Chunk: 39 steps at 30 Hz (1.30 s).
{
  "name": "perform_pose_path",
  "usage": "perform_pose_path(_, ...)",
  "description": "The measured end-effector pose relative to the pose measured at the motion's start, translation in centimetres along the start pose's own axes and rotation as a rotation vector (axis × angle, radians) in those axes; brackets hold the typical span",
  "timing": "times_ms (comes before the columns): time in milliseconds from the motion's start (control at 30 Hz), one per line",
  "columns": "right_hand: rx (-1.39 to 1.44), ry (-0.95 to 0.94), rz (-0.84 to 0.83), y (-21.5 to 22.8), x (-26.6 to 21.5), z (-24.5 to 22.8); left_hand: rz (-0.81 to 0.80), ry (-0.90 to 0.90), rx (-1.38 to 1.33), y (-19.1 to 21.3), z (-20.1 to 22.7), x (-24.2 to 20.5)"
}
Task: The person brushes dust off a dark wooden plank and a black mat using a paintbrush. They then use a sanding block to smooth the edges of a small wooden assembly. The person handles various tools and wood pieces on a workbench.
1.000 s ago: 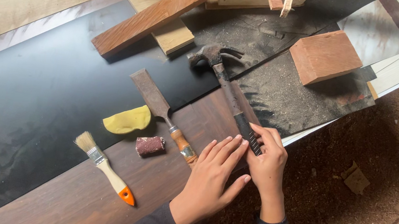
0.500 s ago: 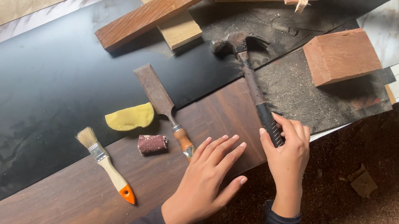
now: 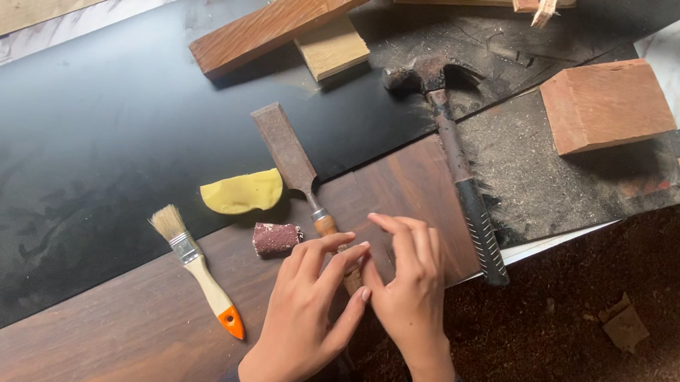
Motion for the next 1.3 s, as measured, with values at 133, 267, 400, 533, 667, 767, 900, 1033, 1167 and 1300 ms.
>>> perform_pose_path(133,0.048,0.025,-0.086,-1.1,0.2,-1.2,0.007,0.053,-0.032,0.3,-0.4,-0.9)
perform_pose_path(267,0.093,0.044,-0.151,-2.2,0.2,-1.9,0.005,0.09,-0.059,0.4,-0.9,-1.2)
perform_pose_path(400,0.107,0.009,-0.167,-2.8,0.3,-2.0,0.01,0.086,-0.066,0.3,-1.0,-1.4)
perform_pose_path(533,0.154,0.01,-0.125,-2.9,0.4,-1.8,0.025,0.064,-0.077,0.1,-1.0,-1.3)
perform_pose_path(667,0.209,0.018,-0.101,-2.9,0.4,-1.6,0.025,0.045,-0.089,0.0,-1.0,-1.1)
perform_pose_path(767,0.22,0.046,-0.082,-2.8,0.3,-1.5,0.021,0.038,-0.098,0.0,-1.0,-0.9)
perform_pose_path(900,0.236,0.023,-0.063,-2.5,0.1,-0.8,0.004,0.014,-0.12,-0.4,-0.9,-0.6)
perform_pose_path(1033,0.188,0.003,-0.006,-2.0,-0.1,0.1,-0.029,-0.034,-0.122,-0.9,-0.6,-0.4)
perform_pose_path(1167,0.146,-0.025,0.067,-0.9,-0.4,1.7,-0.073,-0.046,-0.115,-1.5,-0.4,-0.4)
perform_pose_path(1300,0.123,-0.131,0.096,0.2,-0.6,3.7,-0.085,-0.018,-0.11,-1.4,-0.5,-0.8)
Point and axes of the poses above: each hand's wrist, its own x-axis towards the middle knuckle, its own y-axis out of the back of the hand, z = x × y, the point moved 5 cm from there along x, towards the middle knuckle, and after that the axes turned 15 degrees about -z, right-handed, at the moved point
